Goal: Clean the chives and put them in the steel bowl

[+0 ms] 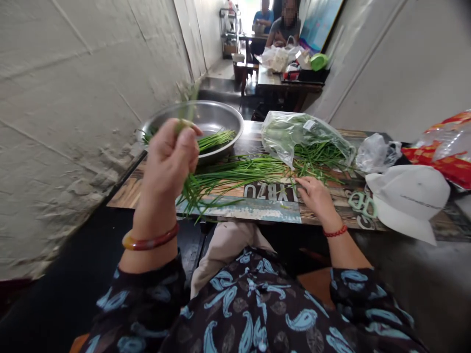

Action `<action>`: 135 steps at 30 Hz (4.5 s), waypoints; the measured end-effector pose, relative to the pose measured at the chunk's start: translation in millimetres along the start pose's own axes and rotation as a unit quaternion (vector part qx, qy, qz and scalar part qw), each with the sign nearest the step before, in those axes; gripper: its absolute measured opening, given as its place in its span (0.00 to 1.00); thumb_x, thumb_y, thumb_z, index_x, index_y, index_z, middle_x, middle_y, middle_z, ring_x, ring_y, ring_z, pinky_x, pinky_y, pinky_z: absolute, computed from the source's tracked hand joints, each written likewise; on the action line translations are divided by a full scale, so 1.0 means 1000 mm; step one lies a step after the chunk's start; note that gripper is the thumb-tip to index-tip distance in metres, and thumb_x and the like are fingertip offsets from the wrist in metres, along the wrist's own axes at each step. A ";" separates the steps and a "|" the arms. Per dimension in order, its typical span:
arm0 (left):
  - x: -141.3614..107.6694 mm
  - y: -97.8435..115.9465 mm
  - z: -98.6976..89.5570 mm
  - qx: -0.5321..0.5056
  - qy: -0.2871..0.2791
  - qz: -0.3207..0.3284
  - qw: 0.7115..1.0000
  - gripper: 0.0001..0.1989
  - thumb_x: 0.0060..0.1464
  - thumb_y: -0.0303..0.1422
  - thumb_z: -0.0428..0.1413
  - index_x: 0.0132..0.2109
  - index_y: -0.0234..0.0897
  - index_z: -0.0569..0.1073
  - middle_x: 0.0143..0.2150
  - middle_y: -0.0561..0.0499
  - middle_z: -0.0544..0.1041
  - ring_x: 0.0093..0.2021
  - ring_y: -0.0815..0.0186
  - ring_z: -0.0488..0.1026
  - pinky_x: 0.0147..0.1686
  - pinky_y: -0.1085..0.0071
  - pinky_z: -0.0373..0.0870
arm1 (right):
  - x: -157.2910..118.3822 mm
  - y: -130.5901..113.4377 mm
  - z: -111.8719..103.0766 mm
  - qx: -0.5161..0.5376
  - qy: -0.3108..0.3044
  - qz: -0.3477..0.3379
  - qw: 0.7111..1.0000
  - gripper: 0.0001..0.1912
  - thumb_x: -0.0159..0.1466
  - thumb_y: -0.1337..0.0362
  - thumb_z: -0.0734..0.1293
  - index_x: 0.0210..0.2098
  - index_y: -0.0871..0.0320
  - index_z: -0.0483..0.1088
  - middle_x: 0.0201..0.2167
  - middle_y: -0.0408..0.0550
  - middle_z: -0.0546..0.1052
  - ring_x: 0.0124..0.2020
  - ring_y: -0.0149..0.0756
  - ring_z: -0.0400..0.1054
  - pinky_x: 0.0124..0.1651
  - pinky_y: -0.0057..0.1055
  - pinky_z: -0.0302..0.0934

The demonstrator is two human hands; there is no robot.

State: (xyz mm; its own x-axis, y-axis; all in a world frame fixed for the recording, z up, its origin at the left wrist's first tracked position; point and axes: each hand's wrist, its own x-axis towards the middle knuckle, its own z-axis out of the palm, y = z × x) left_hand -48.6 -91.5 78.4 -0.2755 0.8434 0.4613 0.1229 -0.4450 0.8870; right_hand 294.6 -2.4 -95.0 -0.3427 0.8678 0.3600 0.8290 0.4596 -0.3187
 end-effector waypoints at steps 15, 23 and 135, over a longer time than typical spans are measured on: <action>-0.051 -0.156 0.051 0.212 -0.085 -0.119 0.966 0.12 0.60 0.36 0.48 0.32 0.37 0.71 0.27 0.54 0.68 0.31 0.66 0.64 0.34 0.73 0.58 | 0.060 -0.035 0.039 0.015 -0.013 0.031 0.999 0.09 0.64 0.65 0.66 0.38 0.56 0.79 0.41 0.54 0.79 0.45 0.45 0.69 0.51 0.41 0.60; -0.056 -0.159 0.053 0.163 -0.011 -0.141 0.976 0.13 0.58 0.39 0.52 0.35 0.35 0.76 0.27 0.52 0.73 0.32 0.66 0.69 0.33 0.73 0.65 | 0.060 -0.025 0.039 0.378 0.085 0.101 0.916 0.14 0.60 0.53 0.68 0.35 0.58 0.77 0.28 0.44 0.77 0.27 0.32 0.65 0.33 0.29 0.59; -0.075 -0.159 0.075 0.558 -0.289 0.060 0.776 0.08 0.62 0.27 0.50 0.41 0.37 0.74 0.39 0.47 0.74 0.38 0.61 0.73 0.34 0.68 0.64 | 0.019 -0.063 0.047 0.524 0.081 0.264 0.805 0.24 0.57 0.43 0.69 0.25 0.59 0.69 0.17 0.38 0.65 0.18 0.25 0.56 0.21 0.24 0.50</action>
State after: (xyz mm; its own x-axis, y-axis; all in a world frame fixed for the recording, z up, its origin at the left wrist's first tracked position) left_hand 23.7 -61.5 -96.1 0.2361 0.9536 0.1870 0.9520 -0.2656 0.1525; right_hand 215.0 -6.0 -108.8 0.0673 0.9976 0.0133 -0.0178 0.0145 -0.9997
